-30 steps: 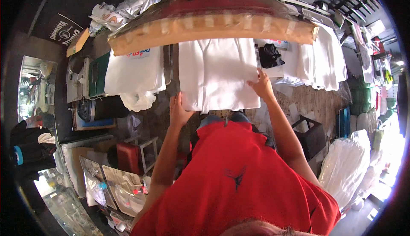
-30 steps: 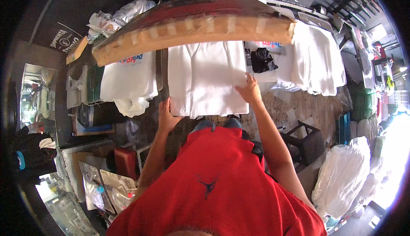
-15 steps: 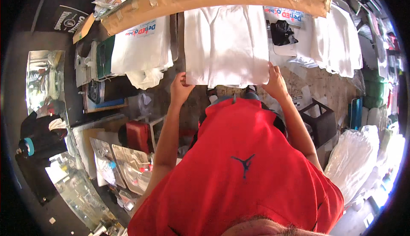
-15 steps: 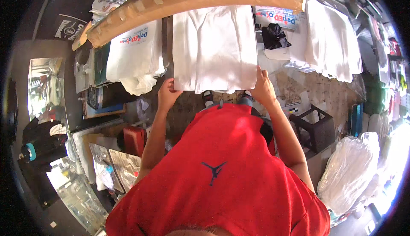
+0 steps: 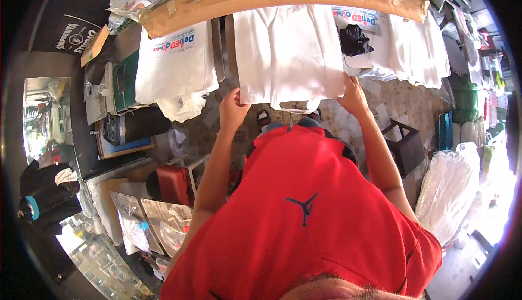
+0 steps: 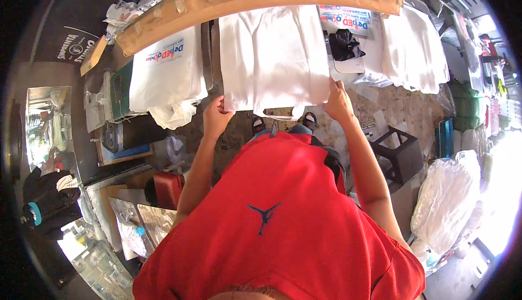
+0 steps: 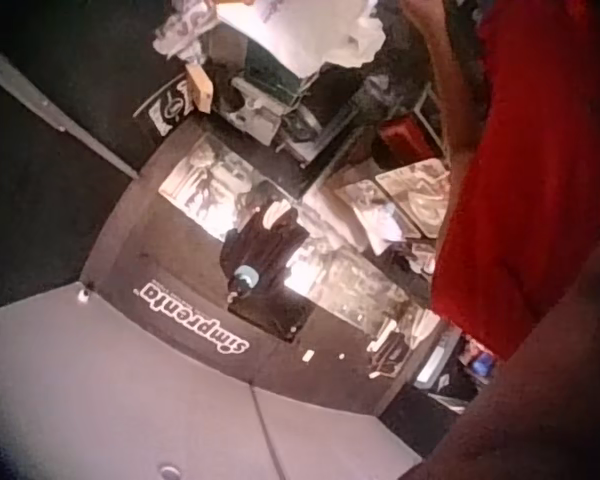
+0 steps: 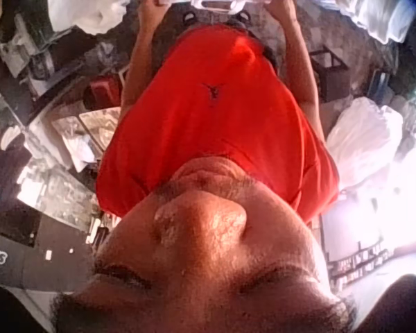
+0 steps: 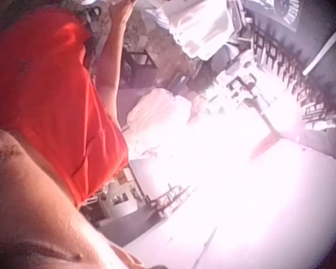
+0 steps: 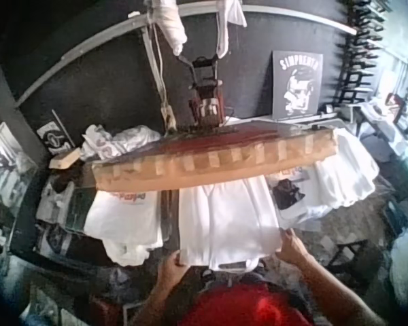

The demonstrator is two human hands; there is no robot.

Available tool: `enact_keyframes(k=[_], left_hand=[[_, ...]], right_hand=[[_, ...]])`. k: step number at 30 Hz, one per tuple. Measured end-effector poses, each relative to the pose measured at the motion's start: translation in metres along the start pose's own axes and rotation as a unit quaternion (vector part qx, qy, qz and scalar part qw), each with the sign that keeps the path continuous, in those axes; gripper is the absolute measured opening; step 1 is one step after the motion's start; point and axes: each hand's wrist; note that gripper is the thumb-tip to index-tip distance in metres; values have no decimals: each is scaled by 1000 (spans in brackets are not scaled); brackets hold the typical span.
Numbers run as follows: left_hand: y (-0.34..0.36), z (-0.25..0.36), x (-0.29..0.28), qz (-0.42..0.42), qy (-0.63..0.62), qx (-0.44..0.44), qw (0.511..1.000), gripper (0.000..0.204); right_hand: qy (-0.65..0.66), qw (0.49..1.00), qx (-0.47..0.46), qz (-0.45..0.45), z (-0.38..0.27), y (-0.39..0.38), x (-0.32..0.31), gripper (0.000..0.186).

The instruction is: The person screen prints tote bags by positioning each bag under a printing screen, spreading ink across the screen using a squeegee, and lifting the screen frame to remove the printed bags.

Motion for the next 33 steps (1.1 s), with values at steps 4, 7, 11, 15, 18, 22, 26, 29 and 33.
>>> enact_keyframes(k=[4,7,11,15,18,22,26,29,33], left_hand=[[3,5,-1,-11,-22,-17,1000,51],[0,1,-2,-13,-17,-24,999,53],[-2,6,0,-11,12,-31,999,53],[0,7,0,-10,5,-32,999,53],[2,9,-1,-1,6,-12,1000,46],[2,10,-4,-16,-5,-23,1000,51],[6,-23,-6,-38,-125,-115,985,59],[18,8,-14,-55,-168,-297,938,54],[2,19,-13,-47,-587,-229,775,31]], right_hand=[[2,1000,11,-4,0,0,0,77],[18,1000,14,-1,-3,1,-2,80],[-6,1000,-8,-15,2,7,-2,81],[-23,999,-34,-3,6,11,0,82],[-24,999,-22,-21,3,12,-3,82],[-19,999,-16,-26,1,11,-6,82],[-15,999,-28,-15,4,12,-1,85],[16,999,-7,-36,9,12,-1,86],[202,974,47,-95,14,5,-1,81]])
Point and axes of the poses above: each hand's wrist, its own y-axis towards the middle knuckle, its own x-axis out of the palm, z = x × y, and after that the axes turned 13 degrees about -y, right-handed
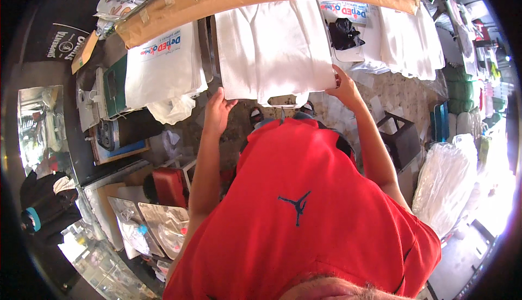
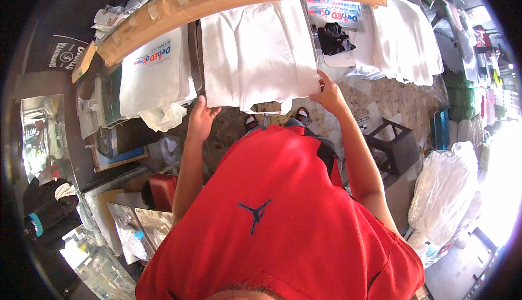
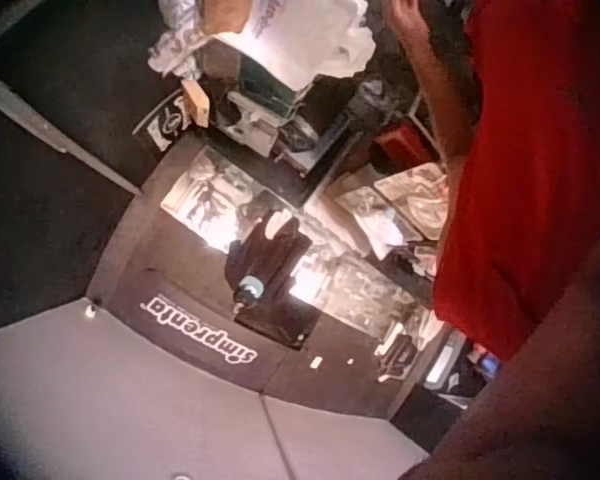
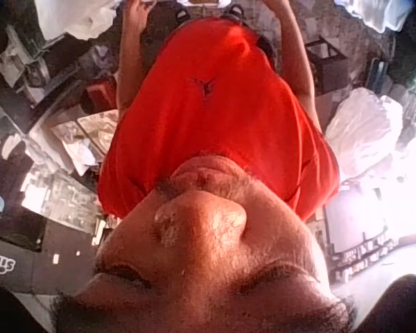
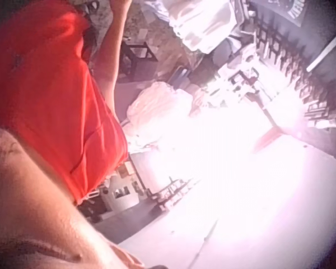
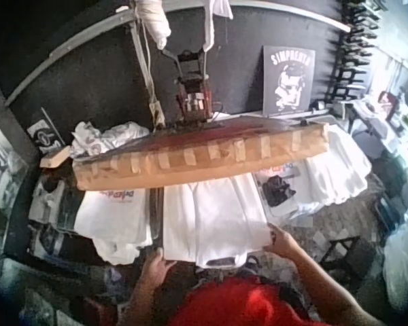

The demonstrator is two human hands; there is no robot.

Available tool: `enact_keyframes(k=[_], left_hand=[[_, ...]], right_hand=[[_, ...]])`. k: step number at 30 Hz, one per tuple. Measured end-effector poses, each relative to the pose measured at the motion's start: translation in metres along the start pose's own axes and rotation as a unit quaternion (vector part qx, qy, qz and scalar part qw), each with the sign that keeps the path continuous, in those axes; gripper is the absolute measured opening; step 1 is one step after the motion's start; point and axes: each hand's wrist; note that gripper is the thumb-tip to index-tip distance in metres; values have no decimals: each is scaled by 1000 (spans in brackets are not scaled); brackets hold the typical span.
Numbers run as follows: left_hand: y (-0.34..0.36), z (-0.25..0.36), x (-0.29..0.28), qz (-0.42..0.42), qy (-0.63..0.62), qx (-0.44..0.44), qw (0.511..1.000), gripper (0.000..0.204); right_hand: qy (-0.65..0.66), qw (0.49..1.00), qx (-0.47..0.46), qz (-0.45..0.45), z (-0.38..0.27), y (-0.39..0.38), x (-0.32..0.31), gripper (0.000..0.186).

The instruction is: The person screen prints tote bags by positioning each bag under a printing screen, spreading ink across the screen using a squeegee, and lifting the screen frame to remove the printed bags.

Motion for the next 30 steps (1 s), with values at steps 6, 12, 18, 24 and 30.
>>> enact_keyframes(k=[6,12,18,24,30], left_hand=[[3,-43,-17,-143,12,-39,989,34],[0,-42,37,-118,177,-67,975,28],[-1,-10,44,-93,117,-345,927,50],[-7,-35,-3,21,336,-220,915,49],[-15,-8,-9,157,195,-57,966,44]], right_hand=[[442,889,84,-85,-18,-7,4,50],[509,850,103,-89,2,4,10,31],[501,853,134,-56,-4,1,10,29],[23,995,94,16,-4,-5,17,46],[107,982,142,59,5,4,13,47]])
Point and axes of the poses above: each hand's wrist, its own y-axis towards the middle knuckle, its own x-axis out of the palm, z = x × y, and after that the axes turned 13 degrees about -y, right-handed
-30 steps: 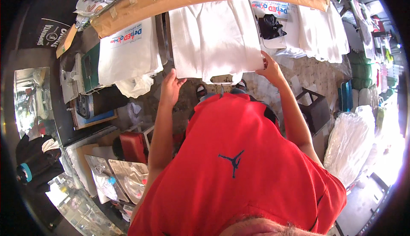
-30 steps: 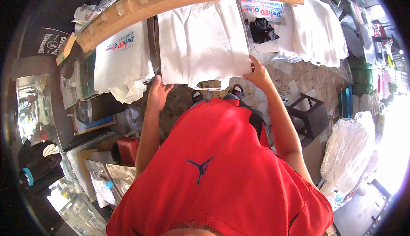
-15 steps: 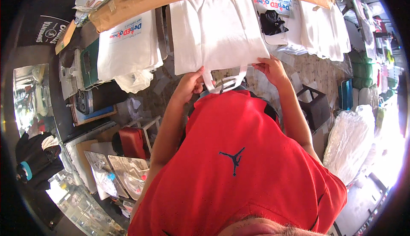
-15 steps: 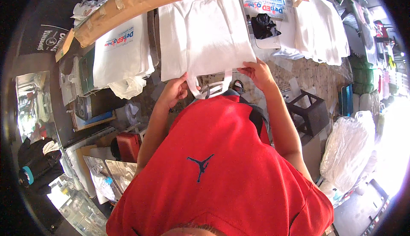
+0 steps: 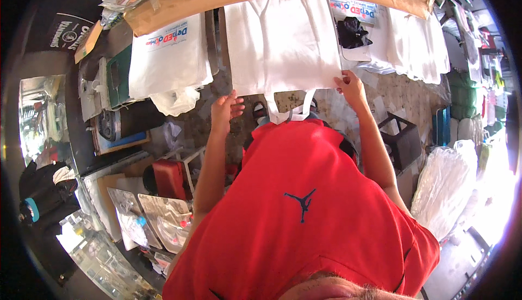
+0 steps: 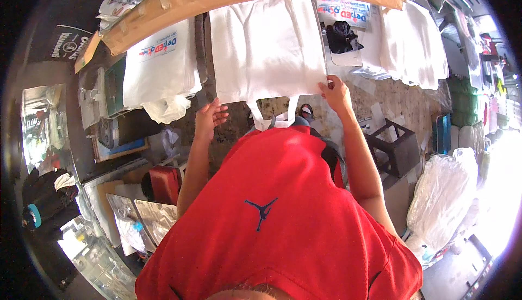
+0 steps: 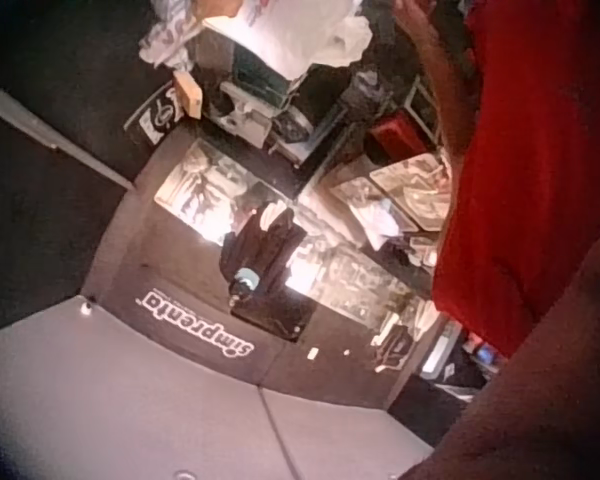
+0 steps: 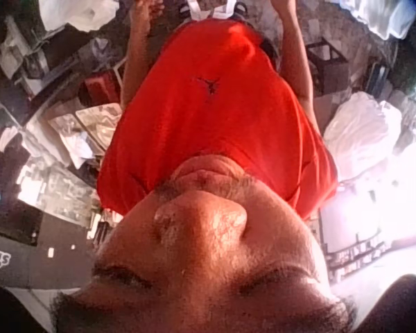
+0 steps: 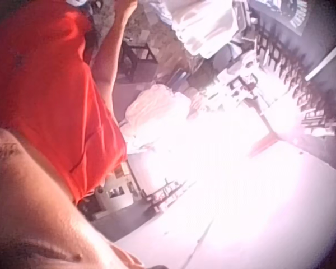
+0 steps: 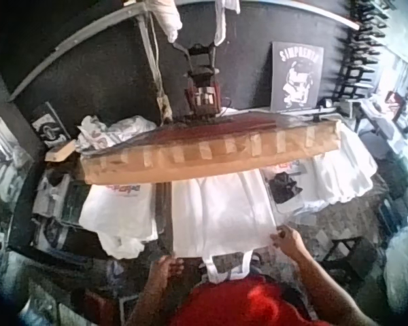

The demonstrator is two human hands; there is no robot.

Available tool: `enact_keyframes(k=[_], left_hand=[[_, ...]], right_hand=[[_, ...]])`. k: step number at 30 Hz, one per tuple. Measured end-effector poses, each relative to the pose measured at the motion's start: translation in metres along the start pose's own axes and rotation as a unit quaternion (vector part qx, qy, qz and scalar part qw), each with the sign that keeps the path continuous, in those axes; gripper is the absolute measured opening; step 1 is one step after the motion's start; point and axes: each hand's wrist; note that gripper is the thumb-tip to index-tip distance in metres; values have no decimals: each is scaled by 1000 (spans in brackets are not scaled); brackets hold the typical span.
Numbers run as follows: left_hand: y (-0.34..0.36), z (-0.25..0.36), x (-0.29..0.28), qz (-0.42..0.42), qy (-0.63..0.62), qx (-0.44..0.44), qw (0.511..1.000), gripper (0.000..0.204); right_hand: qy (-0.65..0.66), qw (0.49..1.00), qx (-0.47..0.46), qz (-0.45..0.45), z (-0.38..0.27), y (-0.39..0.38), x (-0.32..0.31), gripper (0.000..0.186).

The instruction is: The person screen prints tote bags by positioning each bag under a printing screen, spreading ink across the screen using a squeegee, and lifting the screen frame to remove the printed bags.

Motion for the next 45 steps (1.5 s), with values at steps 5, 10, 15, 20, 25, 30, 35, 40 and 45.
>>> enact_keyframes(k=[5,10,15,20,25,30,35,40,45], left_hand=[[15,0,3,35,13,47,998,33],[24,-11,-2,25,15,51,998,27],[26,-13,-3,48,8,66,997,21],[23,-5,-3,50,24,52,997,21],[26,-5,-7,52,27,44,997,21],[19,-1,-5,53,31,56,997,21],[6,28,-24,120,91,158,976,24],[-71,234,29,210,41,562,799,39],[-139,400,125,-114,96,732,665,28]], right_hand=[[-26,999,-30,-13,2,7,0,34],[-29,997,-60,-28,13,10,0,27],[-36,998,-56,-21,16,9,-1,29],[-64,994,-82,-20,19,12,-2,32],[-76,995,-68,-15,10,8,-3,32],[-83,995,-62,-8,7,7,-4,33],[-106,990,-93,-2,6,6,-6,34],[-114,988,-106,6,20,11,-7,34],[-63,990,-106,-61,19,23,-16,35]])
Point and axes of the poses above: each hand's wrist, its own y-axis towards the middle knuckle, its own x-axis out of the palm, z = x × y, and after that the axes turned 13 degrees about -y, right-handed
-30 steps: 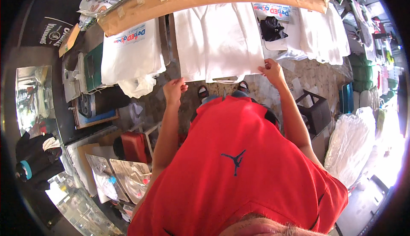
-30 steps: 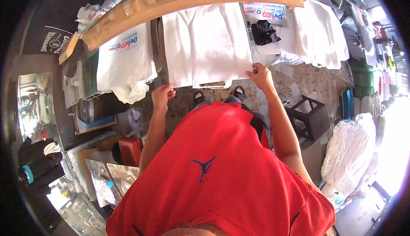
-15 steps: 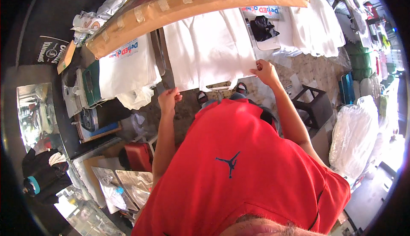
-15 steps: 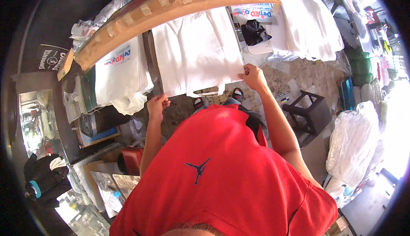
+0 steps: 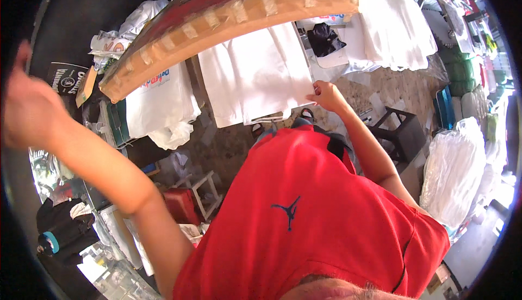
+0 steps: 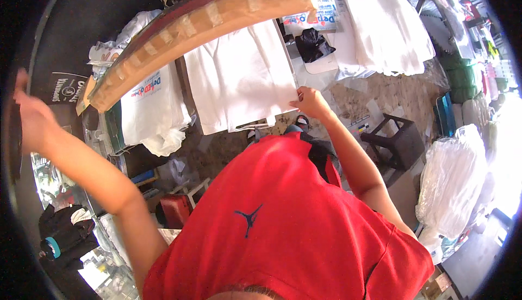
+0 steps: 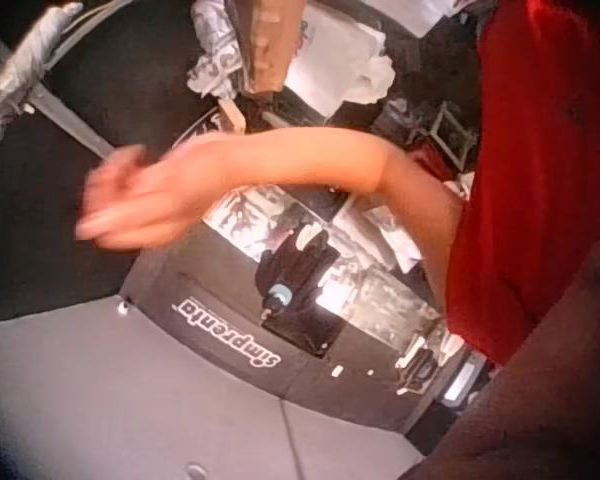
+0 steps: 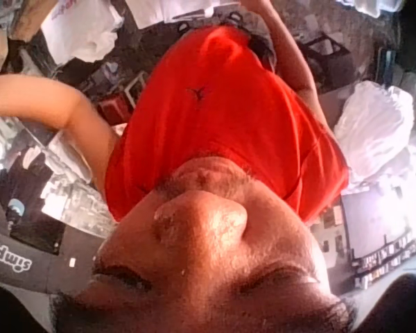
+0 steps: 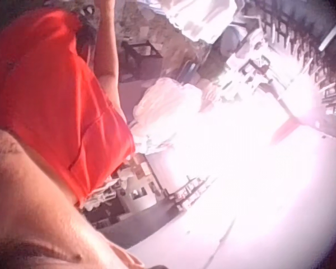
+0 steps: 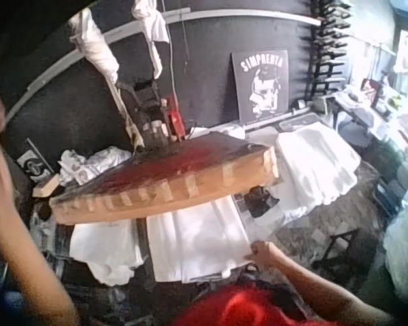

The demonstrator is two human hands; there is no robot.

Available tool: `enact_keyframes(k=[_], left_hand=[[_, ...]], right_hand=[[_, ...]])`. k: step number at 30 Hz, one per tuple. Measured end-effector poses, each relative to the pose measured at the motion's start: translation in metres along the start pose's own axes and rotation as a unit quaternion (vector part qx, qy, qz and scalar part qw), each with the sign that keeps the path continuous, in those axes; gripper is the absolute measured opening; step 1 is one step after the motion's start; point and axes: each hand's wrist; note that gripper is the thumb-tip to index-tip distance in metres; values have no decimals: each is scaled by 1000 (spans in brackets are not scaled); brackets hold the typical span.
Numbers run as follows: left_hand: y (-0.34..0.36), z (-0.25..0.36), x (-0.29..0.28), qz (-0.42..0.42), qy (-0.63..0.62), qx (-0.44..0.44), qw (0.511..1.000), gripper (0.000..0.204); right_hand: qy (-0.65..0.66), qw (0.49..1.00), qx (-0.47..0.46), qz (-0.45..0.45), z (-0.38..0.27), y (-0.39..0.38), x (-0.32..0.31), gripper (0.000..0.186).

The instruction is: The person screen prints tote bags by positioning each bag under a printing screen, spreading ink across the screen using a squeegee, and lifting the screen frame to remove the printed bags.

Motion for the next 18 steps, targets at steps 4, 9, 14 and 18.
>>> enact_keyframes(k=[4,9,14,18], left_hand=[[42,-36,56,-149,180,-87,968,28],[59,-59,107,-196,305,-100,927,30],[66,-22,133,-192,396,-11,898,33],[29,57,153,-247,519,251,779,36]], right_hand=[[15,993,26,-116,4,16,-23,35],[75,997,20,-1,50,55,-70,30],[136,990,25,34,100,143,-97,24],[80,979,101,158,133,214,-113,21]])
Point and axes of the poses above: each hand's wrist, its own y-axis towards the middle knuckle, its own x-axis out of the palm, z = x × y, and after that the axes turned 13 degrees about -y, right-handed
